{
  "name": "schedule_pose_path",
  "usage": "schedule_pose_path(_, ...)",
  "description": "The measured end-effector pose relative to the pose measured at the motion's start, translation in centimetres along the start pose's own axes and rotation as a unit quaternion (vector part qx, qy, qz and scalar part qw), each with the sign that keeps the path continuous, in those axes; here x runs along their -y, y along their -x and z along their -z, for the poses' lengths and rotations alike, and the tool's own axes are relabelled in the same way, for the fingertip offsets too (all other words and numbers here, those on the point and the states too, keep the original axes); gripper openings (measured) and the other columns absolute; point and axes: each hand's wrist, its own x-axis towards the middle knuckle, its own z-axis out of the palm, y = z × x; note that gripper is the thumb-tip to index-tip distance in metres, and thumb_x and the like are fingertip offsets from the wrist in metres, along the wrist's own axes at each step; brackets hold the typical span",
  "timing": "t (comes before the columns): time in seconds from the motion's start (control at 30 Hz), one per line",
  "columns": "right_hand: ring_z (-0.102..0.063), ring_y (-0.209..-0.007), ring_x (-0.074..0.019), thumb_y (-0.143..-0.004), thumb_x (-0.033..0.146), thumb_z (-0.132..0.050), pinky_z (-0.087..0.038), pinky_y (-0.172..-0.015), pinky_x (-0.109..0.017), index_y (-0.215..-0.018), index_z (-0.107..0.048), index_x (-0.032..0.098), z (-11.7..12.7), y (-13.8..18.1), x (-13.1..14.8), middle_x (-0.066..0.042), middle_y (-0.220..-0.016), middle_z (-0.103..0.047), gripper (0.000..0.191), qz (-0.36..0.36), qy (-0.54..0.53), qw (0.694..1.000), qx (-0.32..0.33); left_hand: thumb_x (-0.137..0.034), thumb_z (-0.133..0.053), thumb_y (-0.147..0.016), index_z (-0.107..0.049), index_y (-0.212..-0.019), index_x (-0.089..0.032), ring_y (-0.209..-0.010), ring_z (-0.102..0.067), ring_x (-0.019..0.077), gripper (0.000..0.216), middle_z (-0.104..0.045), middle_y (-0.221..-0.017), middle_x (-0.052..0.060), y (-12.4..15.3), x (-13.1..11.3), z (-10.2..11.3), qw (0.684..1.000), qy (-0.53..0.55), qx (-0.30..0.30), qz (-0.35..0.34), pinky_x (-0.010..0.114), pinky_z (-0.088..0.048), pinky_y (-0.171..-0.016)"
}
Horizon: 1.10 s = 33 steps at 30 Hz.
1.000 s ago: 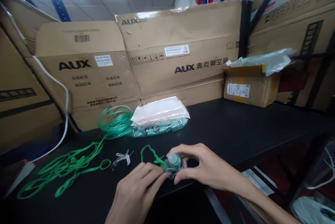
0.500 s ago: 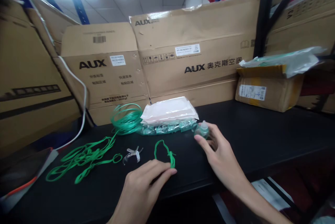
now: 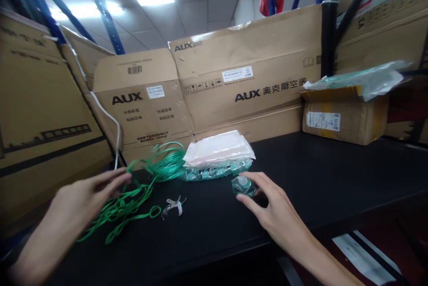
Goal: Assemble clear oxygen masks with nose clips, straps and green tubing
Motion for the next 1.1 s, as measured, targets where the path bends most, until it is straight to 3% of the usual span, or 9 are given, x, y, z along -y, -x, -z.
schedule_pose_path(0.13,-0.063,-0.117,-0.0292,-0.095,0.040,-0.070,-0.054,-0.099,-0.049,-0.128,-0.065,0.041,-0.1,0.1,0.2,-0.002,-0.129,-0.067,0.033,0.053,0.057,0.997,0.017,-0.052,-0.045,-0.087,-0.081,-0.105,-0.024,-0.075,-0.077,0.0330,0.049,-0.082,-0.076,0.005,1.6,-0.1,-0.7,0.997,-0.039,0.072,0.017,0.033,-0.047,-0.059)
schedule_pose_path(0.27,-0.066,-0.117,-0.0292,-0.095,0.028,-0.070,-0.050,-0.108,-0.057,-0.133,-0.064,0.038,-0.4,0.2,0.0,-0.004,-0.129,-0.069,0.040,0.097,0.098,0.990,0.041,-0.065,-0.044,-0.091,-0.082,-0.088,-0.028,-0.058,-0.069,0.0232,0.053,-0.078,-0.071,0.000,4.6,-5.4,-3.6,0.985,0.109,0.124,-0.048,0.031,-0.051,-0.060)
schedule_pose_path(0.37,-0.057,-0.136,-0.0267,-0.099,0.007,-0.048,-0.051,-0.109,-0.051,-0.143,-0.058,0.037,-0.5,0.4,-0.1,-0.006,-0.155,-0.052,0.054,0.159,0.110,0.979,0.064,-0.057,-0.052,-0.093,-0.077,-0.118,-0.028,-0.069,-0.072,0.0208,0.046,-0.081,-0.094,0.001,6.8,-9.0,-6.9,0.950,0.224,0.178,-0.122,0.031,-0.057,-0.069)
schedule_pose_path(0.43,-0.046,-0.147,-0.0251,-0.091,-0.007,-0.035,-0.046,-0.114,-0.052,-0.144,-0.057,0.036,-0.3,0.7,-0.1,-0.005,-0.165,-0.039,0.072,0.214,0.122,0.965,0.088,-0.052,-0.057,-0.093,-0.065,-0.137,-0.028,-0.077,-0.073,0.0194,0.051,-0.077,-0.115,0.003,7.9,-10.1,-8.9,0.932,0.277,0.192,-0.133,0.030,-0.060,-0.071)
schedule_pose_path(0.53,-0.040,-0.151,-0.0216,-0.082,-0.013,-0.033,-0.038,-0.121,-0.051,-0.139,-0.061,0.031,0.1,0.9,0.4,-0.003,-0.166,-0.039,0.078,0.271,0.097,0.952,0.108,-0.050,-0.061,-0.092,-0.059,-0.141,-0.028,-0.080,-0.073,0.0185,0.053,-0.073,-0.119,0.005,8.7,-10.0,-10.8,0.921,0.313,0.202,-0.114,0.030,-0.062,-0.069)
schedule_pose_path(0.63,-0.050,-0.144,-0.0212,-0.093,-0.002,-0.039,-0.044,-0.119,-0.043,-0.137,-0.061,0.027,0.1,0.9,1.0,-0.007,-0.159,-0.049,0.056,0.229,0.062,0.969,0.067,-0.045,-0.064,-0.092,-0.066,-0.125,-0.029,-0.080,-0.073,0.0185,0.037,-0.074,-0.106,0.001,8.9,-9.4,-11.1,0.915,0.331,0.201,-0.113,0.030,-0.062,-0.071)
schedule_pose_path(0.77,-0.067,-0.124,-0.0289,-0.100,0.036,-0.061,-0.054,-0.109,-0.048,-0.122,-0.068,0.024,-0.7,0.6,1.4,-0.010,-0.130,-0.071,0.026,0.085,0.093,0.992,0.015,-0.038,-0.060,-0.096,-0.070,-0.103,-0.029,-0.085,-0.073,0.0186,0.015,-0.075,-0.095,-0.001,8.8,-9.2,-10.3,0.903,0.352,0.204,-0.137,0.027,-0.061,-0.075)
schedule_pose_path(0.97,-0.066,-0.125,-0.0307,-0.097,0.046,-0.064,-0.050,-0.111,-0.053,-0.123,-0.069,0.028,-1.0,0.7,1.6,-0.006,-0.129,-0.072,0.032,0.022,0.089,0.994,0.055,-0.034,-0.060,-0.099,-0.065,-0.097,-0.028,-0.087,-0.076,0.0161,0.008,-0.076,-0.098,-0.004,9.0,-9.3,-10.1,0.872,0.387,0.266,-0.137,0.024,-0.061,-0.083)
schedule_pose_path(1.1,-0.066,-0.125,-0.0296,-0.095,0.043,-0.068,-0.055,-0.106,-0.051,-0.131,-0.061,0.030,-0.8,0.6,1.7,-0.007,-0.131,-0.070,0.039,-0.038,0.026,0.998,0.042,-0.030,-0.060,-0.097,-0.059,-0.124,-0.033,-0.097,-0.076,0.0168,0.027,-0.078,-0.100,-0.005,9.0,-9.1,-10.2,0.860,0.398,0.287,-0.139,0.026,-0.058,-0.092)
